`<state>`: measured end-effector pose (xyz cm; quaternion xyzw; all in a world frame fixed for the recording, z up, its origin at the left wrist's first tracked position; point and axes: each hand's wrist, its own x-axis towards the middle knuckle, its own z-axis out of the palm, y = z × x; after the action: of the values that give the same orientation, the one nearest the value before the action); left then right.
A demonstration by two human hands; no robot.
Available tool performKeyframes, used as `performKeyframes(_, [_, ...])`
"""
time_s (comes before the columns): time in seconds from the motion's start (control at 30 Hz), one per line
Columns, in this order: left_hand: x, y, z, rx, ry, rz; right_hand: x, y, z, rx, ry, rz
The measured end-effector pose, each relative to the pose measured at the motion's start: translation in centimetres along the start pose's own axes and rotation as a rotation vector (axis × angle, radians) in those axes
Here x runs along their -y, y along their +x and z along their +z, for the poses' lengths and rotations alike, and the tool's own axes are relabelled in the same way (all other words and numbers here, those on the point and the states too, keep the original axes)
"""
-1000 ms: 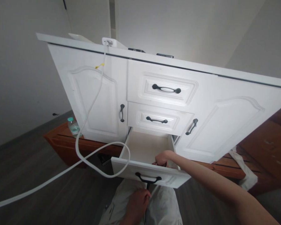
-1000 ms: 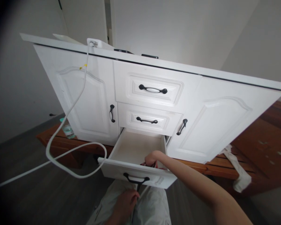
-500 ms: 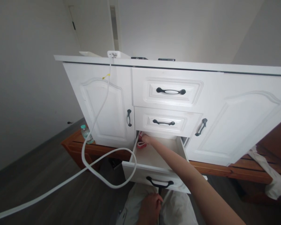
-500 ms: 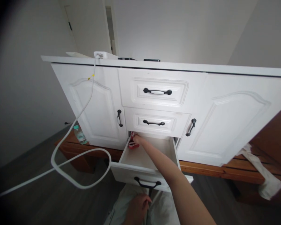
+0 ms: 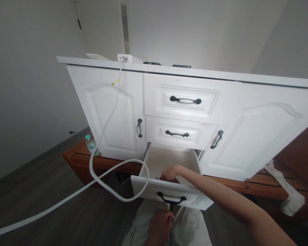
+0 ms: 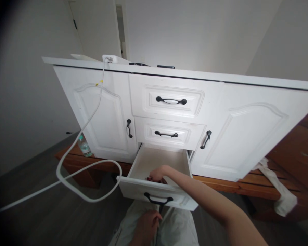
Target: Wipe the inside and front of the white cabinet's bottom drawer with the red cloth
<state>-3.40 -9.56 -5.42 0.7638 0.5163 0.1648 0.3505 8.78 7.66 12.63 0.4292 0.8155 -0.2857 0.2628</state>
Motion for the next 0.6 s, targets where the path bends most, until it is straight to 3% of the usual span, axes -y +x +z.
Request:
performKeyframes(0.17, [-0.7,-0.1,-0.9,0.041,0.029,-0.017,-6.4,-5.5,3.4,0.171,0.037,0.199])
performKeyframes(0.3, [-1.2,0.2,-0.8,0.048,0.004,-0.019,-7.9,-7.2,4.6,0.14,-0.01,0.267])
performKeyframes(0.43, [-1.3,0.3,-0.4,0.039,0.014,-0.013,-6.2,-3.3,1.3,-0.161,-0.218,0.153])
performKeyframes(0.53, [-1.1,0.2,-0.2,0.036,0.034,-0.024,-4.3,1.0,-2.1,-0.462,-0.254,0.078])
performKeyframes(0.6, [-0.9,0.0,-0.2,0.042,0.041,-0.033,-3.3,3.3,-4.2,-0.597,-0.23,0.045])
